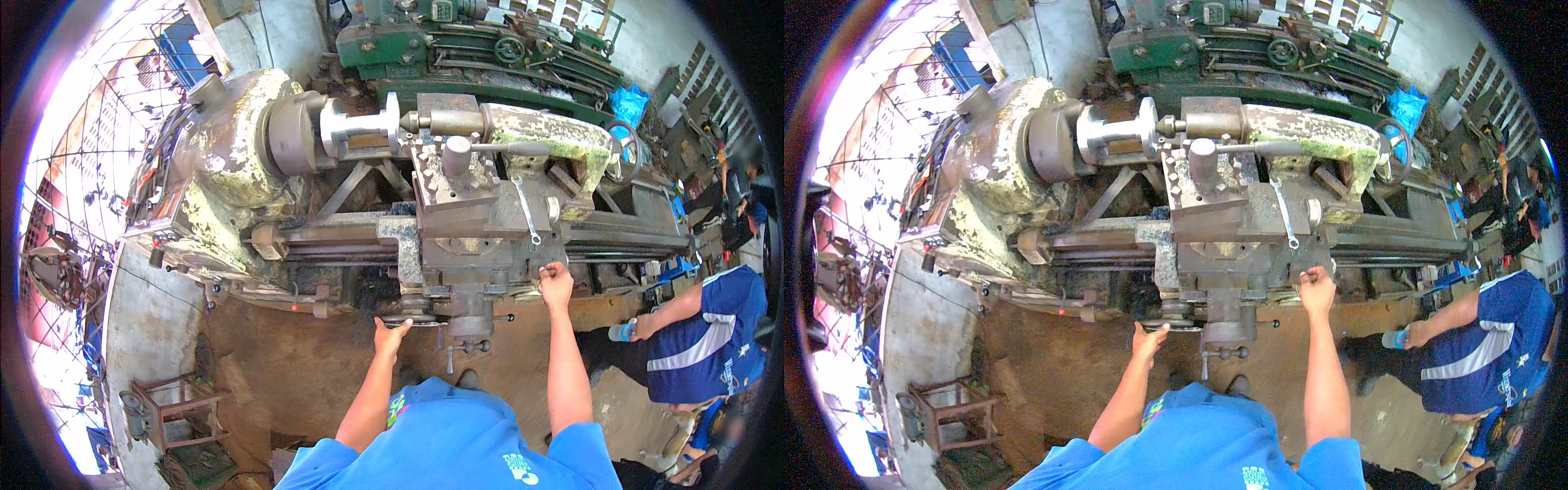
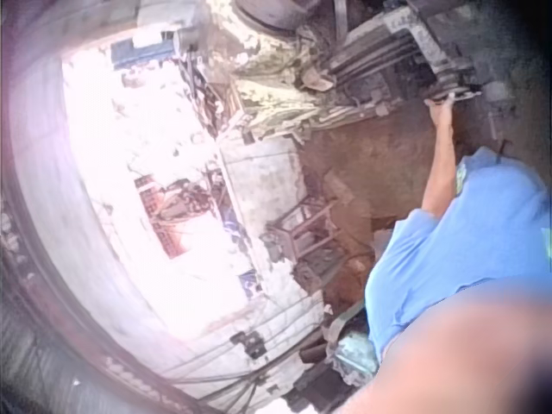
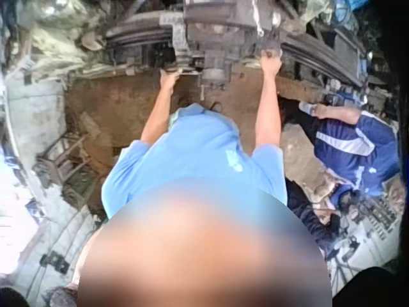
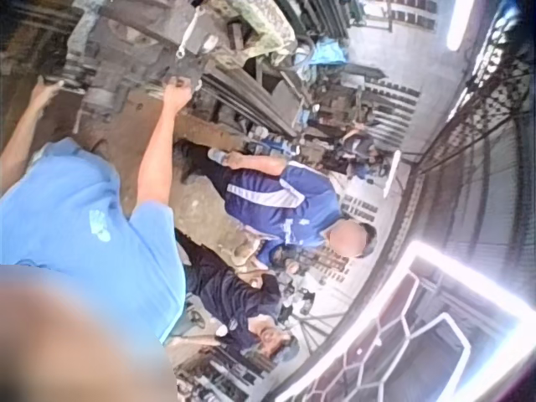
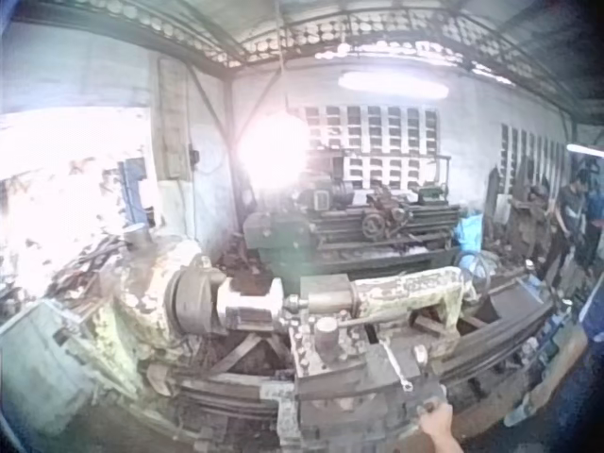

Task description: The person operates a metal lathe, using both hands to turn the handwheels and levers to adjust the tool carriage and cross-slide. The person repeatedly moves the tool post along the workpiece while the spindle rotates, performing a machining operation.

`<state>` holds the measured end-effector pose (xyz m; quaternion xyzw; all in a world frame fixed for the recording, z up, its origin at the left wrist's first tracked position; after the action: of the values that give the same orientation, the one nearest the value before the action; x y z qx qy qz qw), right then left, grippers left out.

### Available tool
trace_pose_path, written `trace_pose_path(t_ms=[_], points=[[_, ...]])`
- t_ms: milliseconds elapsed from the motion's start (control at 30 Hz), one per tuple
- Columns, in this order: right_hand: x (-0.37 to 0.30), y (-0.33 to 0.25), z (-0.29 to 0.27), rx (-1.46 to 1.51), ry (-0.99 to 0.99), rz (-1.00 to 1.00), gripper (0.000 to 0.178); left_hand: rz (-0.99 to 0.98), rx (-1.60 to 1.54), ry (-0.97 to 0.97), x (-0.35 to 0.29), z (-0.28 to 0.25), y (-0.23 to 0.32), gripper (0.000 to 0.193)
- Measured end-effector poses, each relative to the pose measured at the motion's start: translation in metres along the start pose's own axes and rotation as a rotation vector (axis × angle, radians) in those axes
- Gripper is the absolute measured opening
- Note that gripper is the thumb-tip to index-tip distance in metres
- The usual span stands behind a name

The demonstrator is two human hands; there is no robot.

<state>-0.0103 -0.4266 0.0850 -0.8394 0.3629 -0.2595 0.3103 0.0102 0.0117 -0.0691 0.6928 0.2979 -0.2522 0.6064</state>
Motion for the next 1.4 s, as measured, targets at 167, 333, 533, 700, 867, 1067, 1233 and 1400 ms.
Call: trace_pose_path(t_ms=[167, 333, 533, 700, 867, 1067, 1233, 1400], points=[[0.001, 0.000, -0.002, -0.020, 0.002, 0.050, 0.020, -0.299, 1.058, -0.021, 0.014, -0.149, -0.098, 0.063], [-0.001, 0.002, -0.001, 0.007, 0.070, 0.016, 0.019, -0.311, 1.243, 0.125, 0.005, -0.174, -0.124, 0.058], [0.002, 0.009, 0.000, 0.080, 0.087, 0.074, 0.018, 0.206, 0.847, 0.035, 0.003, -0.075, -0.053, 0.058], [0.001, 0.010, -0.001, 0.079, 0.104, 0.113, 0.017, 0.439, 0.602, 0.301, -0.021, -0.066, 0.000, 0.064], [0.000, 0.007, -0.002, 0.094, 0.091, 0.115, 0.016, 0.502, 0.491, 0.185, -0.029, -0.030, 0.035, 0.081], [0.002, 0.013, -0.002, 0.138, 0.103, 0.113, 0.017, 0.360, 0.597, 0.125, -0.031, 0.012, 0.040, 0.115], [0.004, 0.022, 0.005, 0.296, 0.046, 0.251, 0.013, 0.302, 0.541, 0.190, -0.024, 0.017, 0.035, 0.122], [0.003, 0.027, 0.004, 0.308, 0.046, 0.220, 0.010, 0.298, 0.534, 0.200, -0.017, 0.014, 0.029, 0.120]])
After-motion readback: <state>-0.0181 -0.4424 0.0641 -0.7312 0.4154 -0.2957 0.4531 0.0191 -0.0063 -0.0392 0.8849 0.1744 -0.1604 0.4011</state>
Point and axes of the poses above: each hand's wrist, its own x-axis towards the middle knuckle, its own z-axis out of the palm, y = z × x, the point moved 3 cm from there along x, towards the middle knuckle, and after that the axes turned 6 degrees about y, right-handed, at the moved point
